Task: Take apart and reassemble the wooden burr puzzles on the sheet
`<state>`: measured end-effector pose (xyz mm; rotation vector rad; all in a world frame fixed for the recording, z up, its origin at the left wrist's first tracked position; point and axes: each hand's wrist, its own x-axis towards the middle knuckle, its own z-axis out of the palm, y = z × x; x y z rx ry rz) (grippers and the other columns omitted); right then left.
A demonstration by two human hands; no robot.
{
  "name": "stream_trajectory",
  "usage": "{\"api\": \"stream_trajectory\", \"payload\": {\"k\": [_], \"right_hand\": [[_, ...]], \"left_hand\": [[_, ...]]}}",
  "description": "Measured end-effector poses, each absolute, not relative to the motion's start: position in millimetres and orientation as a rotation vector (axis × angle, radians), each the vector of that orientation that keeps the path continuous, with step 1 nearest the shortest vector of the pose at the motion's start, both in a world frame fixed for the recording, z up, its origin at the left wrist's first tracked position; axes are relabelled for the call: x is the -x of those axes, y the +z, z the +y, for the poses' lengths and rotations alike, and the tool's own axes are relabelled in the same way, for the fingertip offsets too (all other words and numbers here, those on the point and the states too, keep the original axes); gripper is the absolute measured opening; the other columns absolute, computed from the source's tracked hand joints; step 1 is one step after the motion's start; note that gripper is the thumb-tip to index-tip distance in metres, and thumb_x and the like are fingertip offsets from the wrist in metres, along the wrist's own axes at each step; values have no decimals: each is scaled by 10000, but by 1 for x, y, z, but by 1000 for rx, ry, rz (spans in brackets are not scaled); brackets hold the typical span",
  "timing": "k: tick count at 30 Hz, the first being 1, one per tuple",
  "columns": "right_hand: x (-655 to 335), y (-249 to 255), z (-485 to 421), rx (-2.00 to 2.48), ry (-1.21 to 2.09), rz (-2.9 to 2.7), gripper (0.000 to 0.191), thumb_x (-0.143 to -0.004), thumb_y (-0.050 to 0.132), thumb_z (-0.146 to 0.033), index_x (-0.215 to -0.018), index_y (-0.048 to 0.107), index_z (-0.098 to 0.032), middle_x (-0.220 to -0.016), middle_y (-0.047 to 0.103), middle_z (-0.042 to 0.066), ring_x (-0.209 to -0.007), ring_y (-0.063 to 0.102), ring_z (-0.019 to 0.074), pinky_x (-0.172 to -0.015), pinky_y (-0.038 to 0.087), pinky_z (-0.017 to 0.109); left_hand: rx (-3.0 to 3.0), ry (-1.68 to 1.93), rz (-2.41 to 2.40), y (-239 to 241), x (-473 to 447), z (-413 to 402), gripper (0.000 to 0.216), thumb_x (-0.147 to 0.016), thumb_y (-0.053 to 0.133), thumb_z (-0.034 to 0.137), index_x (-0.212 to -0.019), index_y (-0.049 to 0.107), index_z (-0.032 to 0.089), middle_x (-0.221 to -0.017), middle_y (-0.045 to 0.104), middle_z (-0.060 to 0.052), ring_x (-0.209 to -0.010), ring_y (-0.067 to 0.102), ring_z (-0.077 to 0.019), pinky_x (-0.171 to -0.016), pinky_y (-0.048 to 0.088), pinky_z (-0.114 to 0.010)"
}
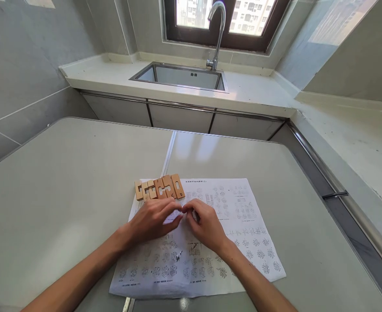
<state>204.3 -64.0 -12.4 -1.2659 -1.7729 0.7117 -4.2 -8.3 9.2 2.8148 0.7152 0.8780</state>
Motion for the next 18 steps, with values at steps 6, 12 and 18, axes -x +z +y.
{"api": "stream_trajectory", "payload": {"k": [6,12,18], "right_hand": [[-203,-14,-66,1179,733,-1943,225,-951,518,-60,-930,649,-241,-909,723,33,-781,666,194,-697,504,314],[-204,-15,-64,1203,787,-1915,247,-977,493,-54,-970,649,-245,-968,740,48,-835,696,206,-736,531,328],[-204,-16,-63,1212,803,-1913,255,-975,492,-49,-987,651,-247,-972,740,49,-850,703,211,-756,544,338]], "left_hand": [[-2763,638,556,0,-5,-26,125,-895,524,145,-793,507,216,-586,617,45,-459,524,-137,-474,295,-295],[-2731,509,644,1,-5,-22,107,-927,521,178,-827,510,216,-640,663,26,-515,588,-153,-514,329,-291],[-2732,506,657,0,-6,-20,110,-948,514,195,-839,517,213,-639,655,27,-520,595,-155,-514,321,-291]]}}
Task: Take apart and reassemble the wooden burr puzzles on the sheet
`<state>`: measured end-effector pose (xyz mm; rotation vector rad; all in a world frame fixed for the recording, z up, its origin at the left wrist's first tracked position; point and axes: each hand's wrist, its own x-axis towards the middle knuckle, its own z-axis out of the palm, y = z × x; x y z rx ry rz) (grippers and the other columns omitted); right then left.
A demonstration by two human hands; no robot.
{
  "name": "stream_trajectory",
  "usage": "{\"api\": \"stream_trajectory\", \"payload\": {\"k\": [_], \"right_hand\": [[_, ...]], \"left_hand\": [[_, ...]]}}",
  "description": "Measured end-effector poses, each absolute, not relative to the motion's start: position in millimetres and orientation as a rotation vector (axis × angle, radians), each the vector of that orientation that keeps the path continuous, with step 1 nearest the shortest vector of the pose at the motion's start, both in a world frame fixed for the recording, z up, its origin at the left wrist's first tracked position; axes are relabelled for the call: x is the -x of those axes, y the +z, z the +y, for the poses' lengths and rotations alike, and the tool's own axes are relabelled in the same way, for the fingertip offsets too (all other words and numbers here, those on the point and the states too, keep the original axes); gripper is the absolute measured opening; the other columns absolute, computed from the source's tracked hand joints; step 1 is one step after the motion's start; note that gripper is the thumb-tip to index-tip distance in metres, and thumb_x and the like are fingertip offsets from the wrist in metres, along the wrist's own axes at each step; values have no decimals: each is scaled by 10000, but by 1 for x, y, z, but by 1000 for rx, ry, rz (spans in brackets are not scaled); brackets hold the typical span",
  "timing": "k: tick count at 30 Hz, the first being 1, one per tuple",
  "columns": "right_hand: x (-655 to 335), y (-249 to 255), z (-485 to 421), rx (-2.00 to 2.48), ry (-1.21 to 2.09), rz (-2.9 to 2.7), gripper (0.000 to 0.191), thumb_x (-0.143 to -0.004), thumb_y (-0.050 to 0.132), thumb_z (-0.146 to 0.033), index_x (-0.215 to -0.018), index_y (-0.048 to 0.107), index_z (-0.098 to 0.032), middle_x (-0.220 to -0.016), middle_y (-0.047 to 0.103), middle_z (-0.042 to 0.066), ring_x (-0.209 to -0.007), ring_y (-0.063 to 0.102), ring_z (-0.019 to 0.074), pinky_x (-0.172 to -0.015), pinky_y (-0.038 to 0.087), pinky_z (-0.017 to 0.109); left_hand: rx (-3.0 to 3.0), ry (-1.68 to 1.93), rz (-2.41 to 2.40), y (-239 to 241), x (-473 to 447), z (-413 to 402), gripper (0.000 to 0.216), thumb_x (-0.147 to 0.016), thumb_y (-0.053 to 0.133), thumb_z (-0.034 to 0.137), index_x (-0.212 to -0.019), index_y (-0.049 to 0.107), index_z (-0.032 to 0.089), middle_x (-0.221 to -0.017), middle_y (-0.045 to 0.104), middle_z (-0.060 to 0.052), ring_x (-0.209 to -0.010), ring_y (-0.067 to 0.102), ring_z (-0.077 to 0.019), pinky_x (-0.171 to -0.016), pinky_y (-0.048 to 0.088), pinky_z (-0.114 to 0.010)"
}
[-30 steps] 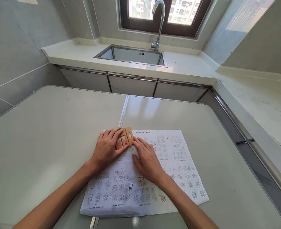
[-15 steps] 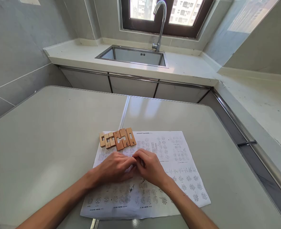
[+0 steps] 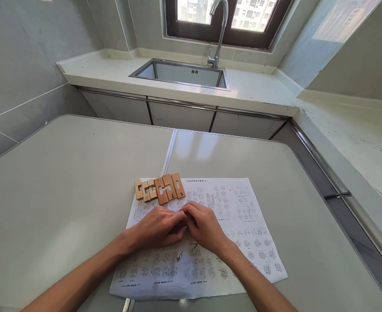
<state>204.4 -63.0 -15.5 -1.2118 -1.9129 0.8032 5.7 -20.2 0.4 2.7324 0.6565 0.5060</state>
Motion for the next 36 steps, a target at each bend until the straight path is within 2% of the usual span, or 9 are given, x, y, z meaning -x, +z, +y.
{"api": "stream_trajectory", "payload": {"k": [19,36], "right_hand": [[-206,-16,-62,1221,798,-1914,266,-959,490,-32,-973,643,-249,-981,738,44,-849,698,207,-743,525,315],[-206,-15,-62,1222,804,-1911,262,-973,475,-50,-974,647,-248,-982,737,54,-852,698,213,-754,538,335]], "left_hand": [[-2641,488,673,3,-5,-19,141,-971,524,219,-832,499,215,-641,611,32,-527,539,-139,-519,331,-281],[-2629,470,680,4,-5,-19,143,-975,530,220,-835,509,208,-661,630,23,-547,564,-140,-529,341,-272]]}}
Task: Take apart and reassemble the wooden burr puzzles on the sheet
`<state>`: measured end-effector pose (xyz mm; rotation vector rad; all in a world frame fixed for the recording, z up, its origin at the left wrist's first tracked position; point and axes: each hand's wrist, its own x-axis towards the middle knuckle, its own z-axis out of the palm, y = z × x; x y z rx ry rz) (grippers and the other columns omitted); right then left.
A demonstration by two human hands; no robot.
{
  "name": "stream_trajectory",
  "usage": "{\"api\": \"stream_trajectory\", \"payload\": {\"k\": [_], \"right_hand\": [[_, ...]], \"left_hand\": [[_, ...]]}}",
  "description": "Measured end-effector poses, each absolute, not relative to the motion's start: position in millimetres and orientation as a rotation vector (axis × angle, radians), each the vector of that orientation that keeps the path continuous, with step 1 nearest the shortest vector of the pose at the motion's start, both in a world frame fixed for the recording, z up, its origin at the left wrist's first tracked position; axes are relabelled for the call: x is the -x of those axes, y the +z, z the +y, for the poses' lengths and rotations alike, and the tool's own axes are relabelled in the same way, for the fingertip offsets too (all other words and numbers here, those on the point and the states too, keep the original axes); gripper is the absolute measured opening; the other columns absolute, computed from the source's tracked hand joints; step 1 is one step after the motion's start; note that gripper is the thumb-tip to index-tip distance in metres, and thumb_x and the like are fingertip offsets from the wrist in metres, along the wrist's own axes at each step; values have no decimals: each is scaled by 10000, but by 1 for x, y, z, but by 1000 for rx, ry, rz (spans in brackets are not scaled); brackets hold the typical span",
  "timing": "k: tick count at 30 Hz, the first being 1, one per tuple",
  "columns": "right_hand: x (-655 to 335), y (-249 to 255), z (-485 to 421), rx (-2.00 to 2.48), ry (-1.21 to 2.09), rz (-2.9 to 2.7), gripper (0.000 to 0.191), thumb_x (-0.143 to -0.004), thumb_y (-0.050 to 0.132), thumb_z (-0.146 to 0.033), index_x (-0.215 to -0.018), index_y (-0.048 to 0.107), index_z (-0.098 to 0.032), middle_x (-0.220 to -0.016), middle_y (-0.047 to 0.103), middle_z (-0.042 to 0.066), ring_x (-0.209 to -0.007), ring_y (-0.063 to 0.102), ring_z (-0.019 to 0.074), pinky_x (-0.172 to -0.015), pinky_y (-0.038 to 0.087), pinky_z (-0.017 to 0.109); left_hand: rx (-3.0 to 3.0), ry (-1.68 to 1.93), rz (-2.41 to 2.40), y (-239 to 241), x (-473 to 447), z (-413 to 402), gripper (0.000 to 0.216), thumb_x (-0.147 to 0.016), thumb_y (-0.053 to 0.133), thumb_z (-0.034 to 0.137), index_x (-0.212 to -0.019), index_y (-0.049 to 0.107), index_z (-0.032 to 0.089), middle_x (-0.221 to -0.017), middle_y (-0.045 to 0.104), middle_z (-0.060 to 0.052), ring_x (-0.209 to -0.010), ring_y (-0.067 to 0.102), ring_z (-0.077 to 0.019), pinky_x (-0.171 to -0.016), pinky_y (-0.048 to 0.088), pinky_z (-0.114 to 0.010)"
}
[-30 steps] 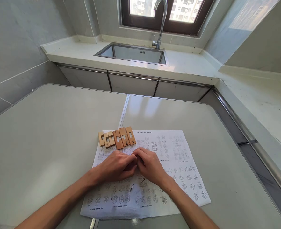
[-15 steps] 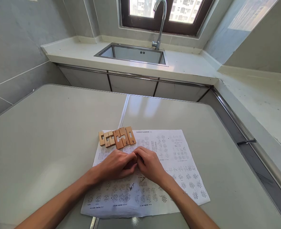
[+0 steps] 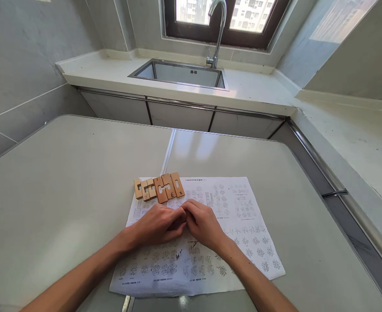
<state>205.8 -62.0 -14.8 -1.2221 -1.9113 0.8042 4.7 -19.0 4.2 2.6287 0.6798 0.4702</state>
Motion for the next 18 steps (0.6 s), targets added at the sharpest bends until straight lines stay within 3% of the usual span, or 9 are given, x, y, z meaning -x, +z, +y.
{"api": "stream_trajectory", "payload": {"k": [18], "right_hand": [[-205,-14,-62,1222,784,-1921,272,-959,480,-32,-960,645,-249,-968,740,50,-838,698,212,-748,540,333]], "left_hand": [[-2629,493,661,4,-4,-18,131,-982,533,217,-856,498,213,-664,615,33,-546,569,-135,-527,350,-269]]}}
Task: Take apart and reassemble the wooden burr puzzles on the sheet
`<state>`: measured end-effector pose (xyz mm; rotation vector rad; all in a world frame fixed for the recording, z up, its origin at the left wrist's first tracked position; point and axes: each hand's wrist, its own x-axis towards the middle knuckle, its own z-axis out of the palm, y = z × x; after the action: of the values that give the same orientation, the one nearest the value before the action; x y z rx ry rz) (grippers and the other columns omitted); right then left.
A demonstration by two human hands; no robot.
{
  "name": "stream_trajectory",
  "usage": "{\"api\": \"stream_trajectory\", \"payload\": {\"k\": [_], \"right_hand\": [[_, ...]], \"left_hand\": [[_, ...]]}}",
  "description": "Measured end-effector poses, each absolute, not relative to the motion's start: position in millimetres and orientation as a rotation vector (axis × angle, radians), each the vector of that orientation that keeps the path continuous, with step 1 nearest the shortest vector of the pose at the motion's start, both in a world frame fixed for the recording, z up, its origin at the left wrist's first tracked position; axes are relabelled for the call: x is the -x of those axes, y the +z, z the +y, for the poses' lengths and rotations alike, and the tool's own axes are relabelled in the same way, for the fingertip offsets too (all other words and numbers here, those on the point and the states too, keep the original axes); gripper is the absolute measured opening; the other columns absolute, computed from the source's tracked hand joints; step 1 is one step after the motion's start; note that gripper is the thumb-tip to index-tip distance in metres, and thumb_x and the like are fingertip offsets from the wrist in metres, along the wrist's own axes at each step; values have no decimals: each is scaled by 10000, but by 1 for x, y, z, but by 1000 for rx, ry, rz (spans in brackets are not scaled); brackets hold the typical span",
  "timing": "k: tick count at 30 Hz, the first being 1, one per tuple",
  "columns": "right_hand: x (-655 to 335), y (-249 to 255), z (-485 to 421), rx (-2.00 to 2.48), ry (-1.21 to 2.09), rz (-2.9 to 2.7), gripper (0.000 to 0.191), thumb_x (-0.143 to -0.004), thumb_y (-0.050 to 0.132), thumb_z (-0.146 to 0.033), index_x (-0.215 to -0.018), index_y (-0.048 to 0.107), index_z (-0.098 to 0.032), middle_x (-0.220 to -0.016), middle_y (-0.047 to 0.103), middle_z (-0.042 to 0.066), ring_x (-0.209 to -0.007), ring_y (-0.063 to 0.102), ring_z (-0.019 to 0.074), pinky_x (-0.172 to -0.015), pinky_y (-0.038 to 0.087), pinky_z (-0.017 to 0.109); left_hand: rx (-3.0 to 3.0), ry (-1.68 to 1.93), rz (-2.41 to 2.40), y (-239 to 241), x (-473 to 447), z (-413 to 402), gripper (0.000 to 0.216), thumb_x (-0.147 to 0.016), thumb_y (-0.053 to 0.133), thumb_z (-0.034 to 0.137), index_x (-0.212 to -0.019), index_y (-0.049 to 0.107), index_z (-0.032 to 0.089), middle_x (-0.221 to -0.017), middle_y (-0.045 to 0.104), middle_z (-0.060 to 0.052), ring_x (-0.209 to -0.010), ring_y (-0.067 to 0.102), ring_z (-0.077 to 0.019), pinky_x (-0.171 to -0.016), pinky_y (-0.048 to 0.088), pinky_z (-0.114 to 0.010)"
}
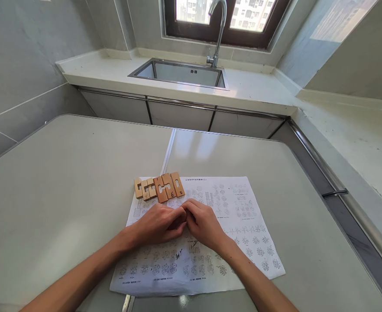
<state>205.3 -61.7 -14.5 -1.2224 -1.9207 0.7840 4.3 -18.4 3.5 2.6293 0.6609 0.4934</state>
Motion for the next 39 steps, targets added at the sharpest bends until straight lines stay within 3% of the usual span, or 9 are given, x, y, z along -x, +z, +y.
{"api": "stream_trajectory", "payload": {"k": [39], "right_hand": [[-205,-12,-62,1225,791,-1918,258,-976,482,-44,-955,640,-248,-968,734,48,-838,692,208,-743,533,325]], "left_hand": [[-2630,485,672,4,-4,-18,136,-976,543,215,-846,501,216,-653,619,36,-532,566,-137,-521,361,-270]]}}
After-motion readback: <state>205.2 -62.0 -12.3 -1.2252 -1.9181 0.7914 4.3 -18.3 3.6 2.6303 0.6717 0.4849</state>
